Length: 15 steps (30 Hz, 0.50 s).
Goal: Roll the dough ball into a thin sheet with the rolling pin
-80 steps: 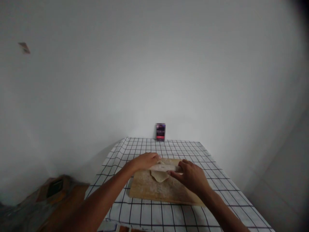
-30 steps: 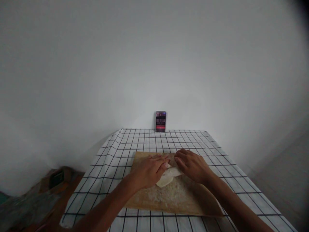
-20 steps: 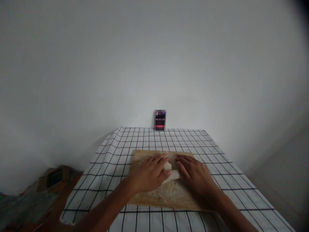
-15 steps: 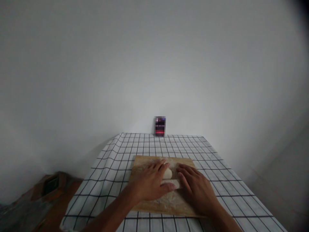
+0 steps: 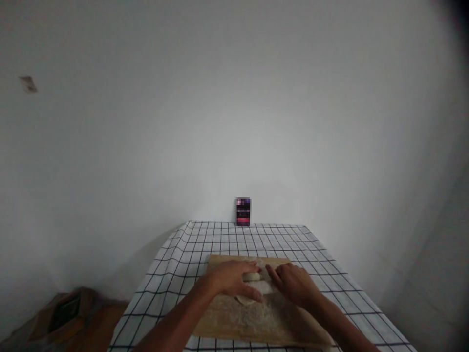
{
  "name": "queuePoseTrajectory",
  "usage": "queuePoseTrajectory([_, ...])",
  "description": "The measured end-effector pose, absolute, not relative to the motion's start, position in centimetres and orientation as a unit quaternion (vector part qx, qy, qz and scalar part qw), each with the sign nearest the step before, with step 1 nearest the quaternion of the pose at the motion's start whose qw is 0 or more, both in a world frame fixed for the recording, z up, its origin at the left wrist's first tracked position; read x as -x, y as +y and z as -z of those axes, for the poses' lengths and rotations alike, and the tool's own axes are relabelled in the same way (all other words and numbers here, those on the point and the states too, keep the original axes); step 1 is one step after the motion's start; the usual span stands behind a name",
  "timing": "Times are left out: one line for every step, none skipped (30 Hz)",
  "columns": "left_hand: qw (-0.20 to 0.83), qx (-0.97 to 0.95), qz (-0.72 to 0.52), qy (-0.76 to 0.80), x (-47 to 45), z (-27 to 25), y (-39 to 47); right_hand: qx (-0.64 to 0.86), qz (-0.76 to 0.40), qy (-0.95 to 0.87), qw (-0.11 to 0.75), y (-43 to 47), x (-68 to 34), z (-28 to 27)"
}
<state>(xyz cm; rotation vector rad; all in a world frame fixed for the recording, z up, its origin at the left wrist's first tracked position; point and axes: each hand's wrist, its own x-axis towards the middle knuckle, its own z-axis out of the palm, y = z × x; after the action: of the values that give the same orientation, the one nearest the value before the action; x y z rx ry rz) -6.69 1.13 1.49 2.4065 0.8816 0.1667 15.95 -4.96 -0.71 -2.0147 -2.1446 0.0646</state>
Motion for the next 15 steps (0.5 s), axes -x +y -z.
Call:
queuePoseTrajectory([0.283,-0.899,-0.063,0.328,6.7,-1.7,1.2,0.685,-0.028,-0.721,0.099,-4.4,-16.0,0.6])
queuePoseTrajectory([0.281,-0.900,-0.065,0.326,6.7,-1.8,1.2,0.686,-0.035,-0.720,0.101,-3.9,-16.1,0.6])
queuePoseTrajectory([0.276,-0.902,-0.069,0.323,6.7,-1.7,1.1,0.686,-0.040,-0.719,0.103,-3.5,-16.2,0.6])
queuePoseTrajectory([0.270,-0.904,-0.074,0.322,6.8,-1.6,1.0,0.687,-0.044,-0.718,0.106,-3.2,-16.2,0.6])
queuePoseTrajectory([0.263,-0.905,-0.082,0.323,6.9,-1.5,0.8,0.688,-0.047,-0.716,0.106,-3.1,-16.2,0.6])
queuePoseTrajectory([0.258,-0.906,-0.091,0.323,7.0,-1.2,0.5,0.688,-0.049,-0.716,0.107,-3.1,-16.2,0.7])
queuePoseTrajectory([0.254,-0.906,-0.105,0.322,7.1,-1.0,0.3,0.688,-0.048,-0.716,0.110,-3.2,-16.2,0.7])
queuePoseTrajectory([0.253,-0.906,-0.119,0.319,7.2,-0.7,0.0,0.687,-0.042,-0.716,0.115,-3.5,-16.1,0.8])
queuePoseTrajectory([0.254,-0.906,-0.133,0.312,7.3,-0.5,-0.2,0.687,-0.035,-0.716,0.122,-3.8,-16.0,0.9])
queuePoseTrajectory([0.254,-0.907,-0.144,0.304,7.5,-0.2,-0.4,0.687,-0.025,-0.715,0.130,-4.2,-16.0,1.1])
queuePoseTrajectory([0.253,-0.908,-0.150,0.297,7.6,0.0,-0.5,0.687,-0.013,-0.713,0.142,-4.6,-15.9,1.3])
queuePoseTrajectory([0.249,-0.910,-0.152,0.295,7.7,0.2,-0.6,0.686,0.000,-0.710,0.155,-5.1,-15.7,1.6])
queuePoseTrajectory([0.244,-0.911,-0.150,0.296,7.7,0.3,-0.6,0.686,0.008,-0.709,0.165,-5.5,-15.6,1.9])
queuePoseTrajectory([0.238,-0.913,-0.144,0.298,7.7,0.4,-0.7,0.685,0.020,-0.706,0.179,-6.0,-15.5,2.3])
queuePoseTrajectory([0.234,-0.914,-0.140,0.300,7.7,0.5,-0.6,0.682,0.030,-0.704,0.194,-6.5,-15.4,2.6])
